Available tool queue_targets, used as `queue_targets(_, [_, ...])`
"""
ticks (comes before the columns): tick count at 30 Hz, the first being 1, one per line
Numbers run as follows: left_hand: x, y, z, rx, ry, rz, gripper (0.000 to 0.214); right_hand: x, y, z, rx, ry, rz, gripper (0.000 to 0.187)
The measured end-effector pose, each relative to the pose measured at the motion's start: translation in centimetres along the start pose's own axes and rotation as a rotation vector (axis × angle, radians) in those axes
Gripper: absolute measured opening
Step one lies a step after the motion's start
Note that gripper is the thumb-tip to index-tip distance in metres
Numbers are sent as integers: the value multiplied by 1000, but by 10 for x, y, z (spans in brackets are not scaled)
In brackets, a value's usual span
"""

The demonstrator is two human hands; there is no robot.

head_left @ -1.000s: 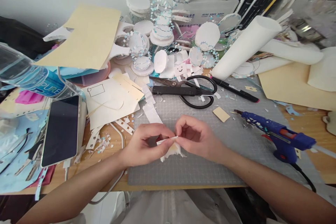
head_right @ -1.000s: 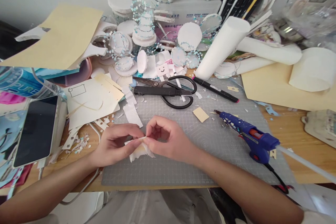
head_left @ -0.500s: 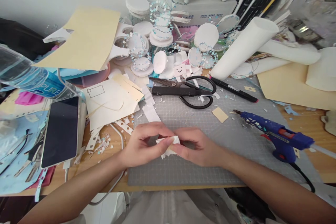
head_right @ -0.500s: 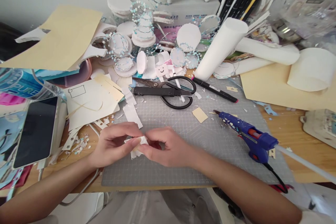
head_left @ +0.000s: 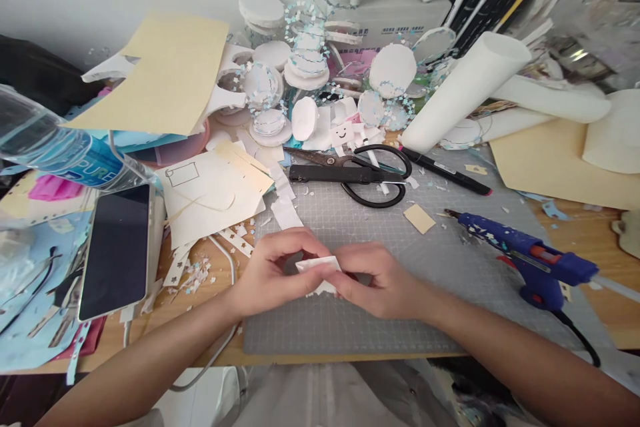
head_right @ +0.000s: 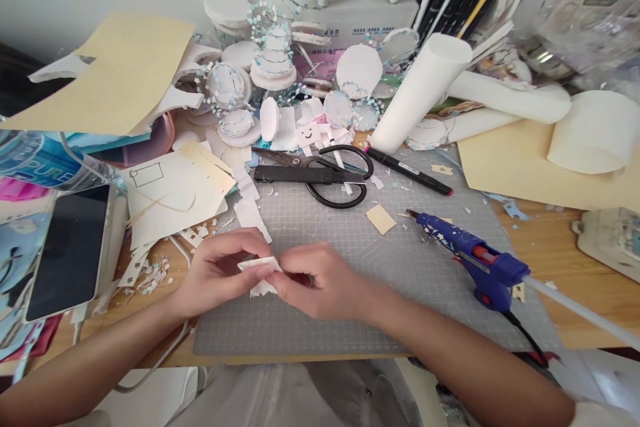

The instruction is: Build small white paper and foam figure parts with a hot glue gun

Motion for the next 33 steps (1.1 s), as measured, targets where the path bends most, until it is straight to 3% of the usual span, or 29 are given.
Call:
queue_targets(6, [1, 0, -2, 17, 50, -13, 6, 1, 0, 1, -49, 29, 30, 26])
queue_targets(11, [-4, -2, -6, 1, 71, -22, 11, 1, 4, 0, -98, -128, 85, 30])
queue_targets(14, [-3, 6, -21, -174, 63, -32, 18, 1, 5, -3, -226, -239, 42, 32])
queue_targets(17, [7, 33, -42, -444, 59, -167, 29, 1, 6, -4, -302, -303, -27, 37])
queue_targets(20, [27, 77, -57, -802, 46, -512, 39, 0, 6, -4, -317, -298, -56, 42])
queue_targets(22, [40, 107, -60, -1161, 121, -746, 47, 1, 5, -3, -322, -301, -64, 42])
queue_targets(24, [48, 131, -57, -1415, 278, -842, 62, 2, 3, -3, -322, -309, -66, 43])
queue_targets(26, [49, 146, -50, -1526, 506, -791, 78, 3, 1, -3, -320, -314, -60, 43])
queue_targets(28, [45, 153, -45, -1533, 586, -762, 82, 4, -2, -3, -315, -316, -53, 43])
queue_targets(33, [28, 152, -46, -1533, 546, -691, 69, 5, -4, -5, -303, -312, -54, 43])
Point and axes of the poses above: each hand's wrist, its own x-axis away from the middle knuckle, its own y-axis out of the back of the hand, z = x × y, the point moved 1 cm from there along -x, towards the middle knuckle, and after that the axes turned 10 degrees about -z, right-handed, at the moved point
